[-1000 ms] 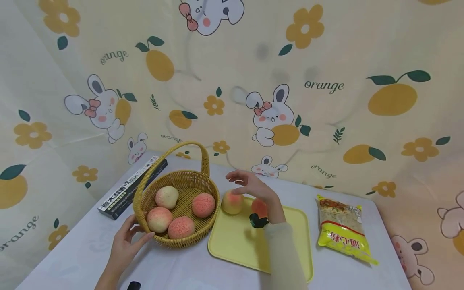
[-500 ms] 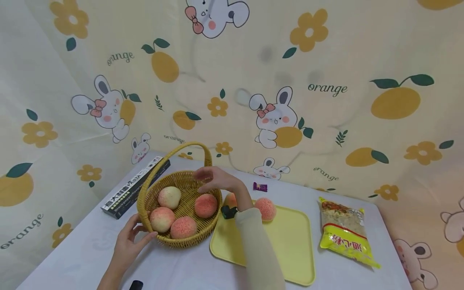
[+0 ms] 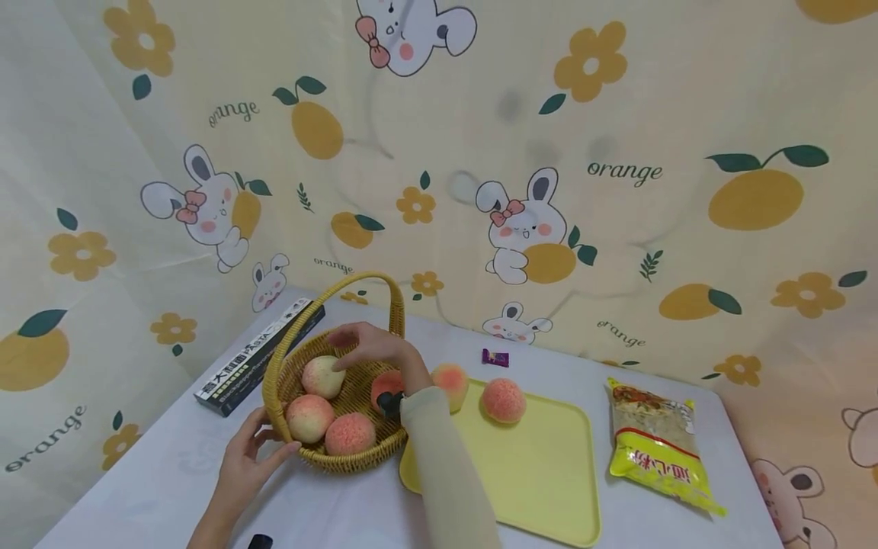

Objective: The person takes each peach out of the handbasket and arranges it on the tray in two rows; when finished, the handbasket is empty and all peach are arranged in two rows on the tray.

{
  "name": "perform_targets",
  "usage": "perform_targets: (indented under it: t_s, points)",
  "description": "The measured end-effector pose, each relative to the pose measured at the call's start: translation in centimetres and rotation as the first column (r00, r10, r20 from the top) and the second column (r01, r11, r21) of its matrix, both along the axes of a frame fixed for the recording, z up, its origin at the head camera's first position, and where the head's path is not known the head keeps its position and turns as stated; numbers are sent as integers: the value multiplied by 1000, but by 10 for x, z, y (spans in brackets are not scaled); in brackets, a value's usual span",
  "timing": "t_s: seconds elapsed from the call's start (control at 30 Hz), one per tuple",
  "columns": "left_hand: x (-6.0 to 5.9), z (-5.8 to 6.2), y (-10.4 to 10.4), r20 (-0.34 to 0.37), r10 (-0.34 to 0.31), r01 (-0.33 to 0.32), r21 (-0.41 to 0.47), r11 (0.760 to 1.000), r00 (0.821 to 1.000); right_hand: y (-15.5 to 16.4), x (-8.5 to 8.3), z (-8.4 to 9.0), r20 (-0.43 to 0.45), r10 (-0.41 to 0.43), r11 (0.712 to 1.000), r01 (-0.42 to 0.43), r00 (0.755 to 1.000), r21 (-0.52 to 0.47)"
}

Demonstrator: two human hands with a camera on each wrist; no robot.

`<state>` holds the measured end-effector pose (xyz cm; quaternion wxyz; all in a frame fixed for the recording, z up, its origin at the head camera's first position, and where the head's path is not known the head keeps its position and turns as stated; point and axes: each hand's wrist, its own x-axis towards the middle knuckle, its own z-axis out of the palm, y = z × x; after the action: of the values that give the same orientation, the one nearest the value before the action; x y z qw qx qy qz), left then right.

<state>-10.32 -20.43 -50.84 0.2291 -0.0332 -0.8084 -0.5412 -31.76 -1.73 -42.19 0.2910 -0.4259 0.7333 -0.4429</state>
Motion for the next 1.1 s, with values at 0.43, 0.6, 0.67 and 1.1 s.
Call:
perform_targets:
  t_s: [0.43,0.6,0.67,1.1]
  points:
    - [0,-2,-2,-19,6,-6,14,1000,1000,-22,3,-9,16,-58,996,57,998,62]
    - [6,14,5,-51,-1,2,19,1000,999,-27,-1,-16,37,-60,996,58,997,64]
    - [8,21,7,-55,-1,2,13,1000,998,-30,-3,-19,41,-53,997,51,998,60]
    - [10,22,7,-101,-3,4,14,1000,995,-46,-4,-38,29,-30,998,28,999,63]
